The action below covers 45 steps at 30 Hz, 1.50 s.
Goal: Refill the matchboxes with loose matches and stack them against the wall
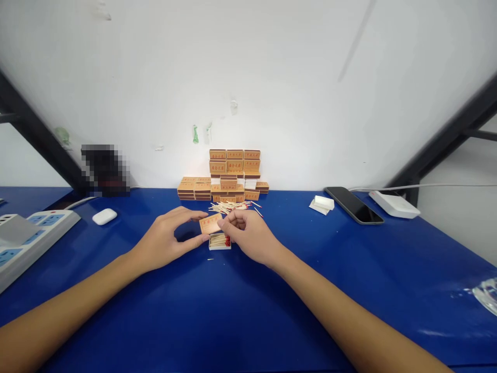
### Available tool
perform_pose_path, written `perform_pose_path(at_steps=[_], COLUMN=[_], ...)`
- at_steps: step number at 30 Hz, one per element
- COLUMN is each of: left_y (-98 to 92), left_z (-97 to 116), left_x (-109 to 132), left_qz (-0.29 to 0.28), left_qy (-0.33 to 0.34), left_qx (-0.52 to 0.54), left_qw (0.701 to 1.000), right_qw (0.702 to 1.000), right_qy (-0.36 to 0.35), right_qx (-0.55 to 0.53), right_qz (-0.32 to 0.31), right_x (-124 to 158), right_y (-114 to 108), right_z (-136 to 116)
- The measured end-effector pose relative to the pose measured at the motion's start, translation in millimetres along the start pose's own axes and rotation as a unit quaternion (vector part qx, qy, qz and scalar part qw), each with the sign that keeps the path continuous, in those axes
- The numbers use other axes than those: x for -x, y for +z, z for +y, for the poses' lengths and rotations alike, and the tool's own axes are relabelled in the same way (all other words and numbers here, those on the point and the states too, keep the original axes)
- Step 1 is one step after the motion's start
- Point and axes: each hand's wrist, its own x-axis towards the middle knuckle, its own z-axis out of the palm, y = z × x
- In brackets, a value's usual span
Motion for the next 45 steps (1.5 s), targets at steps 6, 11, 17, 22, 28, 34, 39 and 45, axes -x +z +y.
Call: perform_pose_path(at_steps=[6,11,17,22,28,34,39,45], left_y=[-1.2,-10.1,-13.8,-13.8,-10.1,-8.1,-9.2,-10.8], left_z=[-5,-16,-25,-26,-27,-27,-30,-29], left_x=[-1,-7,-9,-8,-8,-7,-7,-8], left_qz=[-0.008,0.004,-0.057,-0.072,-0.097,-0.095,-0.079,-0.084], left_qy=[0.004,-0.005,-0.004,-0.02,-0.021,-0.016,-0.021,-0.026], left_qx=[-0.01,-0.032,-0.019,0.008,0.009,0.026,0.042,0.054], left_qw=[1.0,0.999,0.998,0.997,0.995,0.995,0.996,0.995], right_qw=[0.996,0.96,0.955,0.97,0.981,0.979,0.98,0.981], right_qy=[-0.057,-0.127,-0.111,-0.077,-0.078,-0.09,-0.085,-0.088], right_qx=[0.068,0.242,0.264,0.224,0.165,0.163,0.158,0.15], right_qz=[0.015,-0.052,-0.081,-0.051,-0.071,-0.079,-0.087,-0.082], right_x=[1,8,2,-6,-8,-8,-7,-6], right_y=[-12,-23,-45,-65,-62,-62,-63,-62], right_z=[12,21,21,22,23,22,21,21])
